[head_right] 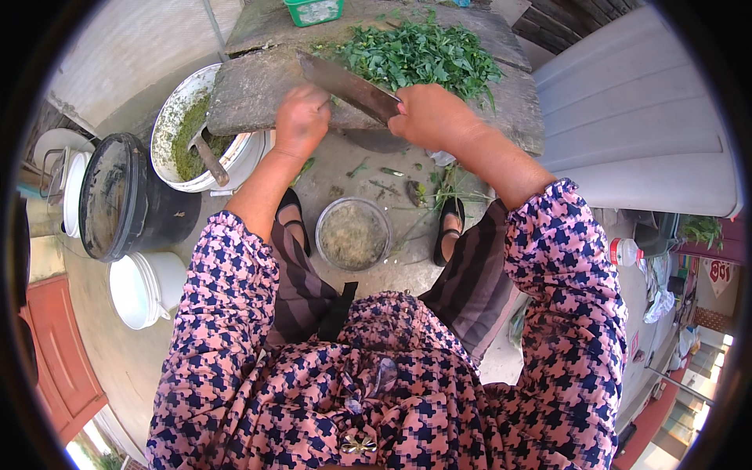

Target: The person sits on the ground and uses a large knife to chop green leafy vegetables on a wooden board. They gather the chopped pieces and place them into a metal bowl.

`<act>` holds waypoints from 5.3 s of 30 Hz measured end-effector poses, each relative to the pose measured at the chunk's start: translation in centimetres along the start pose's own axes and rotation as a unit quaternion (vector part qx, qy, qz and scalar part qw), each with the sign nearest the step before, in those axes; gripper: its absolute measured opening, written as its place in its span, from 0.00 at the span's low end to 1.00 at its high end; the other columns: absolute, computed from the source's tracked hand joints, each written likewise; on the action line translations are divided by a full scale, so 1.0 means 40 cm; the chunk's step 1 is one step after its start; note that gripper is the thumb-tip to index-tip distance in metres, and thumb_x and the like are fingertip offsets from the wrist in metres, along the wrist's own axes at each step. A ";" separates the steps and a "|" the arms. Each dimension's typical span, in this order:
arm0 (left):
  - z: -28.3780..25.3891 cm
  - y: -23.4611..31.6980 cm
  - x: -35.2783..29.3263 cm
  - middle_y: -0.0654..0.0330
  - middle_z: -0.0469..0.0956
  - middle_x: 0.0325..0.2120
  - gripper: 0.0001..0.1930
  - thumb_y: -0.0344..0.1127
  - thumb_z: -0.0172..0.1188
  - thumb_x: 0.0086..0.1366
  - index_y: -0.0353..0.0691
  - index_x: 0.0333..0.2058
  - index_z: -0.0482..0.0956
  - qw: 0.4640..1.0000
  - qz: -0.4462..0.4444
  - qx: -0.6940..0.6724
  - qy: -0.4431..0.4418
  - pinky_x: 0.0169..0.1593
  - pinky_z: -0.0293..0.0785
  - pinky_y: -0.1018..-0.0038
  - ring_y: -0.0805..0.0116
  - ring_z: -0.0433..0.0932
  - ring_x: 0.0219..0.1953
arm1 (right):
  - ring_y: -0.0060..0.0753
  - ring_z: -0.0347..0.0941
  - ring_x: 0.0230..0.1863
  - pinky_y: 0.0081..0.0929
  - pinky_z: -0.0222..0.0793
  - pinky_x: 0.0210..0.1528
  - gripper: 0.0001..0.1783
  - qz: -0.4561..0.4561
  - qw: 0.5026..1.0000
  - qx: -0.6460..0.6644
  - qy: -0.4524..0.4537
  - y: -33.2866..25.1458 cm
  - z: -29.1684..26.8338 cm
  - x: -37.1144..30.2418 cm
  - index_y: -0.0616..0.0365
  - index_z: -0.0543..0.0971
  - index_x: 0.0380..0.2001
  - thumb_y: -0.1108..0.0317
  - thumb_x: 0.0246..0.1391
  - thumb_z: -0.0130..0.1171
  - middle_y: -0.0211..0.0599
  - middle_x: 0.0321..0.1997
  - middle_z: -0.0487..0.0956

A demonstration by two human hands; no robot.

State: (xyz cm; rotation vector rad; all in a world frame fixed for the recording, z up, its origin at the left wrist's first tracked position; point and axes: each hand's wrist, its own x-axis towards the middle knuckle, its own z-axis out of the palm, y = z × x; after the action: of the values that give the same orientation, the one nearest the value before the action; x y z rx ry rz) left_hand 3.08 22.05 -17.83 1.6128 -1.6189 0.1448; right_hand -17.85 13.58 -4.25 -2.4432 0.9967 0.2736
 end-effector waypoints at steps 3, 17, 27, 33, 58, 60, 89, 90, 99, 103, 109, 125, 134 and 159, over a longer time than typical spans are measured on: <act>0.005 0.001 -0.003 0.56 0.72 0.25 0.02 0.25 0.58 0.47 0.39 0.19 0.74 1.000 -0.006 0.006 -0.008 0.39 0.71 0.57 0.50 0.72 0.35 | 0.50 0.77 0.22 0.41 0.73 0.30 0.18 0.043 0.996 0.033 -0.069 -0.017 -0.017 0.023 0.67 0.74 0.30 0.59 0.49 0.59 0.52 0.25 0.78; -0.025 0.009 0.036 0.51 0.72 0.26 0.02 0.26 0.56 0.48 0.36 0.21 0.72 0.996 -0.012 0.053 -0.072 0.40 0.70 0.55 0.46 0.72 0.36 | 0.42 0.76 0.17 0.37 0.74 0.25 0.23 0.126 0.976 0.174 -0.031 -0.005 0.009 0.066 0.70 0.75 0.41 0.59 0.50 0.57 0.49 0.28 0.80; -0.033 0.011 0.059 0.46 0.76 0.35 0.06 0.21 0.55 0.49 0.34 0.27 0.78 0.988 -0.048 0.089 -0.116 0.44 0.72 0.54 0.40 0.74 0.38 | 0.25 0.66 0.11 0.26 0.63 0.15 0.13 0.124 0.829 0.508 0.198 0.148 0.005 -0.005 0.59 0.71 0.27 0.62 0.56 0.62 0.29 0.17 0.70; -0.038 0.023 0.139 0.48 0.80 0.42 0.13 0.21 0.54 0.53 0.32 0.38 0.80 0.947 -0.251 -0.185 -0.077 0.45 0.76 0.67 0.55 0.80 0.43 | 0.24 0.66 0.11 0.24 0.63 0.15 0.11 0.090 0.709 0.652 0.252 0.191 0.029 -0.082 0.56 0.71 0.27 0.64 0.57 0.61 0.28 0.16 0.70; 0.040 0.044 0.206 0.36 0.71 0.51 0.40 0.65 0.49 0.64 0.26 0.54 0.68 0.958 -0.233 0.146 -0.081 0.59 0.60 0.50 0.36 0.67 0.55 | 0.26 0.69 0.15 0.25 0.64 0.15 0.10 0.140 0.540 0.747 0.361 0.256 -0.075 -0.164 0.56 0.72 0.32 0.64 0.55 0.60 0.30 0.20 0.72; 0.086 0.077 0.252 0.34 0.70 0.53 0.42 0.66 0.50 0.62 0.26 0.55 0.67 0.958 -0.256 0.048 -0.115 0.62 0.58 0.52 0.36 0.65 0.58 | 0.26 0.69 0.15 0.26 0.64 0.15 0.10 0.149 0.543 0.745 0.358 0.250 -0.078 -0.170 0.57 0.72 0.32 0.64 0.55 0.61 0.31 0.21 0.73; 0.168 0.250 0.468 0.58 0.81 0.28 0.08 0.26 0.58 0.55 0.36 0.32 0.84 0.980 -0.034 -0.176 -0.093 0.38 0.74 0.72 0.66 0.79 0.32 | 0.26 0.69 0.16 0.26 0.64 0.15 0.11 0.155 0.503 0.755 0.391 0.302 -0.074 -0.234 0.58 0.71 0.32 0.65 0.54 0.60 0.31 0.20 0.72; 0.159 0.218 0.490 0.59 0.82 0.28 0.08 0.26 0.59 0.55 0.36 0.33 0.84 0.970 -0.117 -0.196 -0.083 0.37 0.74 0.72 0.69 0.79 0.31 | 0.26 0.69 0.16 0.26 0.64 0.15 0.11 0.159 0.504 0.755 0.388 0.296 -0.076 -0.235 0.58 0.71 0.33 0.65 0.54 0.60 0.31 0.20 0.72; 0.187 -0.055 0.599 0.57 0.82 0.29 0.12 0.34 0.64 0.53 0.35 0.35 0.84 0.932 -0.338 -0.074 -0.110 0.38 0.75 0.70 0.66 0.80 0.31 | 0.24 0.69 0.15 0.23 0.63 0.14 0.10 0.165 0.510 0.767 0.354 0.264 -0.075 -0.239 0.57 0.72 0.36 0.64 0.56 0.59 0.29 0.20 0.72; 0.227 -0.081 0.607 0.47 0.83 0.34 0.18 0.46 0.65 0.55 0.36 0.36 0.84 0.949 -0.174 0.209 -0.156 0.44 0.76 0.59 0.51 0.82 0.39 | 0.23 0.69 0.14 0.21 0.63 0.13 0.12 0.170 0.527 0.762 0.337 0.256 -0.075 -0.242 0.58 0.73 0.40 0.64 0.57 0.58 0.28 0.20 0.72; 0.278 -0.017 0.631 0.47 0.82 0.37 0.17 0.47 0.65 0.52 0.43 0.36 0.85 0.941 -0.084 0.181 -0.272 0.46 0.75 0.57 0.49 0.81 0.42 | 0.23 0.69 0.15 0.20 0.64 0.14 0.12 0.172 0.525 0.763 0.335 0.252 -0.080 -0.250 0.59 0.73 0.42 0.64 0.58 0.57 0.29 0.21 0.72; 0.296 0.159 0.689 0.51 0.82 0.42 0.20 0.34 0.65 0.52 0.39 0.46 0.81 0.934 0.083 0.116 -0.328 0.49 0.74 0.68 0.58 0.81 0.44 | 0.23 0.69 0.15 0.20 0.64 0.14 0.11 0.156 0.526 0.765 0.338 0.272 -0.070 -0.253 0.59 0.74 0.39 0.63 0.58 0.57 0.28 0.21 0.72; 0.265 0.171 0.722 0.50 0.83 0.38 0.20 0.32 0.63 0.52 0.38 0.46 0.81 0.950 0.059 0.126 -0.281 0.47 0.75 0.68 0.58 0.82 0.41 | 0.26 0.69 0.17 0.25 0.65 0.20 0.12 0.138 0.527 0.766 0.342 0.268 -0.074 -0.255 0.60 0.72 0.30 0.64 0.53 0.61 0.31 0.21 0.72; 0.100 0.391 0.383 0.60 0.72 0.39 0.16 0.37 0.60 0.55 0.44 0.43 0.77 0.845 0.376 0.107 -0.364 0.43 0.75 0.60 0.55 0.73 0.45 | 0.23 0.69 0.15 0.23 0.65 0.14 0.08 0.104 0.507 0.783 0.344 0.300 -0.050 -0.238 0.56 0.75 0.32 0.65 0.54 0.61 0.27 0.19 0.73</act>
State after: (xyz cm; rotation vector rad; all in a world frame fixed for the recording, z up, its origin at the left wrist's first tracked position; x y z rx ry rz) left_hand -9.88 10.39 -4.03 1.1286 -2.8766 0.1218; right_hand -33.03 10.92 -3.44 -0.5830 0.9833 -1.1573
